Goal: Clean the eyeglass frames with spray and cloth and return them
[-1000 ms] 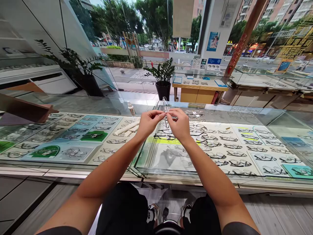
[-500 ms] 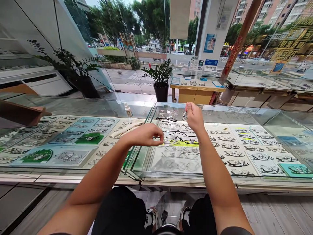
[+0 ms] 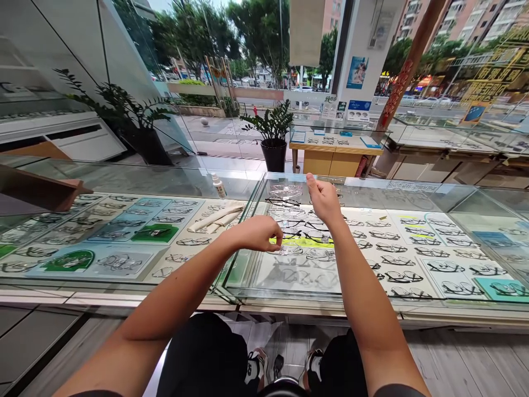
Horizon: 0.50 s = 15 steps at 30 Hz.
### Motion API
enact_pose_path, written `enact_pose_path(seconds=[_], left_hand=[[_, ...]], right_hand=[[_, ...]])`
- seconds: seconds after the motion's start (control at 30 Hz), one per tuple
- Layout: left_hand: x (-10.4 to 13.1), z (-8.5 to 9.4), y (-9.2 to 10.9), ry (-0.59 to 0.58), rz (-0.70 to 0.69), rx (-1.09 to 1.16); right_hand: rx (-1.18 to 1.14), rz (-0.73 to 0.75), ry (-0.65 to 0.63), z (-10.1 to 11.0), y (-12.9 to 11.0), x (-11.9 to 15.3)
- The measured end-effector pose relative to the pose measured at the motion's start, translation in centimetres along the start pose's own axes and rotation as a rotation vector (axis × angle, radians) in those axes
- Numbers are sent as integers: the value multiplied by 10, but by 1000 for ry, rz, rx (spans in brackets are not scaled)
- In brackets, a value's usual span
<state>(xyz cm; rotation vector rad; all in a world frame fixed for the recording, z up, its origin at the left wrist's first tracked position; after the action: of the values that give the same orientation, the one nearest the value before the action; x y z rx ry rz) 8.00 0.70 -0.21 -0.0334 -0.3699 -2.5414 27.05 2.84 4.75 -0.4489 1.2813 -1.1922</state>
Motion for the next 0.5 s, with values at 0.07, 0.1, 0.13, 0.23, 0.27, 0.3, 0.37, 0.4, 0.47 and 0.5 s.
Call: enact_pose_path(seconds=[0.07, 0.1, 0.13, 0.23, 0.27, 0.3, 0.37, 0.4, 0.47, 0.5], left_hand=[[0, 0, 0, 6, -1, 20], [1, 1, 0, 5, -1, 27], [1, 2, 0, 7, -3, 33], [-1, 11, -6, 76, 11, 31], [-2, 13, -10, 112, 32, 17], [-4, 15, -15, 143, 62, -4], [-8, 13, -26, 166, 122, -46], [-11, 10, -30, 159, 142, -57], [-16, 3, -35, 135, 157, -60], [-17, 1, -36, 126, 154, -57]], right_hand=[[9, 7, -10, 0, -4, 2], [18, 10, -20, -1, -7, 3], [28, 12, -34, -2, -9, 5], [73, 25, -71, -5, -18, 9], [88, 37, -70, -5, -21, 10], [100, 52, -64, -5, -23, 11], [104, 80, -42, -3, -27, 12], [95, 89, -33, -3, -28, 11], [70, 100, -26, -2, -28, 11], [63, 105, -26, -2, -27, 11]])
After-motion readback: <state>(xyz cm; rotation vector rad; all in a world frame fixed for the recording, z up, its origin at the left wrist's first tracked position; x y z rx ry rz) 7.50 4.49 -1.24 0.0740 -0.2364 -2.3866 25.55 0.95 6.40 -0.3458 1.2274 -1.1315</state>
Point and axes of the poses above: each hand's wrist, its own x-axis away from the middle knuckle, its own z-axis out of the back of the hand, y = z × x, the point moved 7 cm from there along -x, towards the middle knuckle, and after that the axes turned 2 degrees about x, right-handed, at the moved point
